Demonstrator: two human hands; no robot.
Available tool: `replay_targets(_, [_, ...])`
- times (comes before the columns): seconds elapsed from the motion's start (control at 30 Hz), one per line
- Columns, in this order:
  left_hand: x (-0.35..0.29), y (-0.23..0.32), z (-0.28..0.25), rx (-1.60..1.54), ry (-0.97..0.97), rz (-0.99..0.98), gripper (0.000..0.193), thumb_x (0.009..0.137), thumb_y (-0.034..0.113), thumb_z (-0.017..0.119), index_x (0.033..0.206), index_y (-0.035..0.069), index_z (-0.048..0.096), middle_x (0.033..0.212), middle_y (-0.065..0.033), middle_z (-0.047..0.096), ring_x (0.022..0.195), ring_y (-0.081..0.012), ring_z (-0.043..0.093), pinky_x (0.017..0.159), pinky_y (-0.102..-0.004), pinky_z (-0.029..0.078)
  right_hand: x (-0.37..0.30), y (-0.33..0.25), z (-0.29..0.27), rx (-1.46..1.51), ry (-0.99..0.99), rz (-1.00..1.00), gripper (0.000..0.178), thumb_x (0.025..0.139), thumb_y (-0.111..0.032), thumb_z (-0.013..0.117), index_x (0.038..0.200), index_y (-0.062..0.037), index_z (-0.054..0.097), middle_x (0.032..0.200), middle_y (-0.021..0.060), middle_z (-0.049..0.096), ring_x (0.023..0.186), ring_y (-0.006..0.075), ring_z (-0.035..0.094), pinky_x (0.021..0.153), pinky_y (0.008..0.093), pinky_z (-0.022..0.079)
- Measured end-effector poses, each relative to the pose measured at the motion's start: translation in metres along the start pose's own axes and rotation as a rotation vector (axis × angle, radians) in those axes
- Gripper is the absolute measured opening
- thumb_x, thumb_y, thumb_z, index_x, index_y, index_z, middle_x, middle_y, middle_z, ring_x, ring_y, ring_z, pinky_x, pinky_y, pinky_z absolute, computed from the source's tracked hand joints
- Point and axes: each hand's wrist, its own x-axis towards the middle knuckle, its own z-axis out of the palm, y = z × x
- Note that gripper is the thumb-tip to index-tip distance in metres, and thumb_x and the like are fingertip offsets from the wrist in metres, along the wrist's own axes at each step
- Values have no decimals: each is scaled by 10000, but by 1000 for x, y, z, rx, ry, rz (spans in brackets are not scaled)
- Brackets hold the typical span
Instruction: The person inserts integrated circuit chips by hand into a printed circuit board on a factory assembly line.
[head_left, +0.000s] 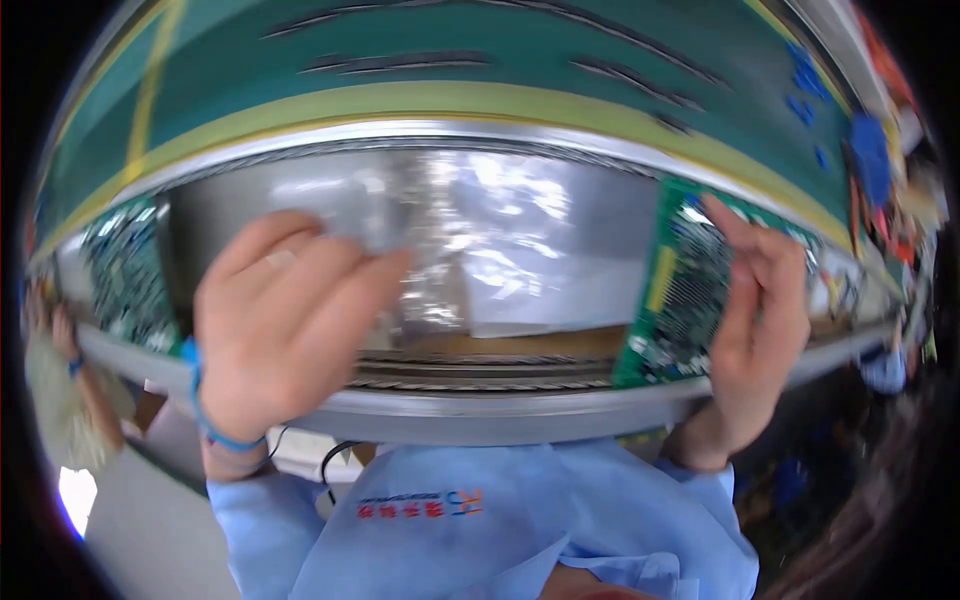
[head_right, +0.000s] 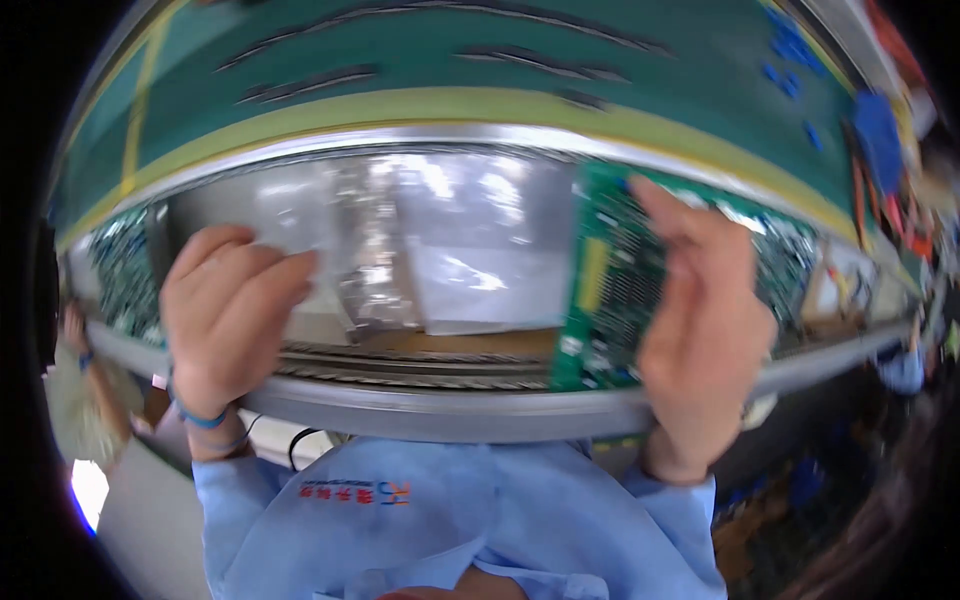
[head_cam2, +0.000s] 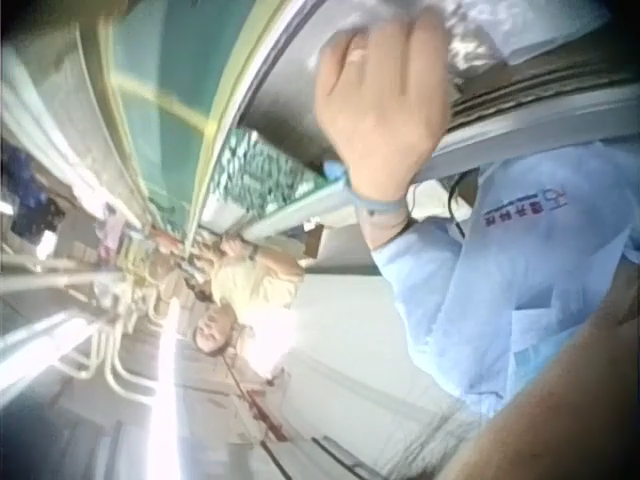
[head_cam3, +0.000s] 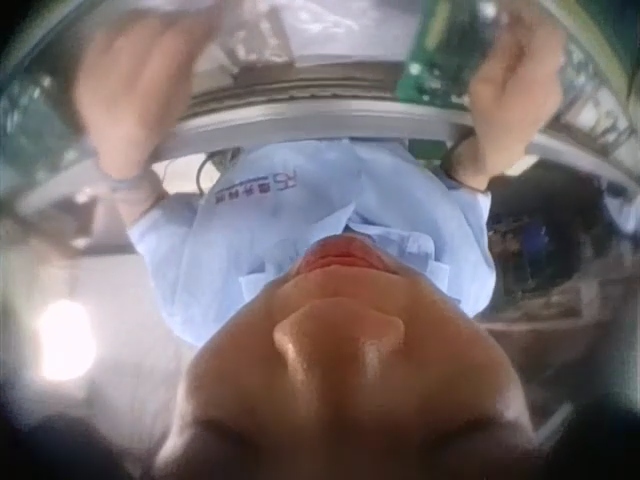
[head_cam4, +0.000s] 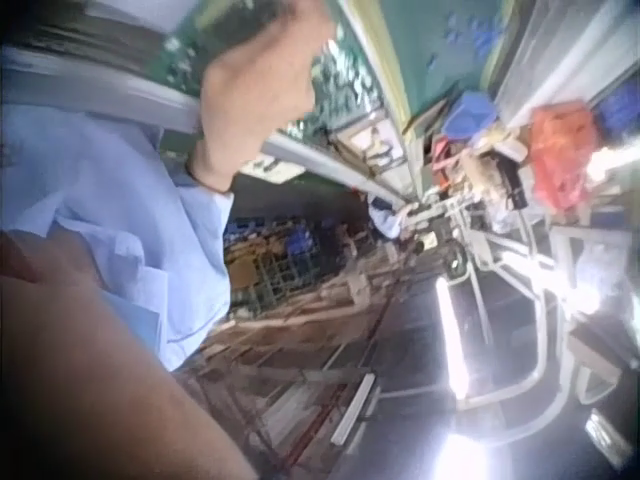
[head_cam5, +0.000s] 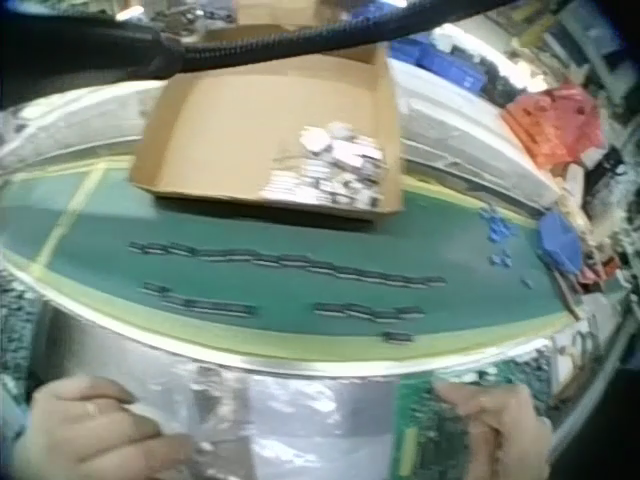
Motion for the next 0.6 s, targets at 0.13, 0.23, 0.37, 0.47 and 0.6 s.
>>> replay_targets(0.13, [-16, -1, -4, -38, -27, 43, 285, 647, 137, 601, 910, 33, 636, 819, -59, 593, 665, -195, 591, 730, -347, 515, -11, 17, 2, 73, 27, -93, 159, 989, -18, 350, 1097, 11, 463, 1184, 212, 612, 1092, 244, 583, 952, 317, 408])
replay_targets(0.23, [-3, -1, 9, -98, 134, 85, 122, 658, 120, 575, 753, 59, 528, 686, -40, 422, 588, -173, 474, 634, -294, 421, -13, 37, -10, 121, 10, -58, 175, 986, 14, 318, 1116, 18, 435, 1245, 245, 562, 1139, 258, 553, 995, 329, 376])
replay_targets(0.37, [-18, 9, 11, -19, 249, 79, 134, 653, 125, 580, 656, 74, 457, 642, -40, 381, 553, -163, 458, 623, -285, 405, -15, 56, -8, 84, 122, -91, 174, 1002, -34, 376, 1155, -8, 455, 1246, 149, 596, 755, 60, 526, 605, 172, 377])
replay_targets(0.47, [-21, 12, 7, 7, 287, 120, 140, 664, 127, 582, 641, 68, 457, 633, -32, 378, 539, -159, 449, 613, -282, 395, -9, 52, 1, 82, 274, -196, 164, 1004, -49, 393, 1145, -7, 467, 1239, 127, 606, 609, 12, 369, 495, 160, 248])
replay_targets(0.6, [-23, 21, -2, -22, 306, 155, 139, 679, 143, 585, 640, 61, 480, 631, -24, 383, 547, -155, 451, 598, -271, 370, -10, 48, -3, 101, 347, -223, 157, 1002, -59, 418, 1138, -5, 473, 1230, 126, 610, 616, 16, 378, 502, 165, 266])
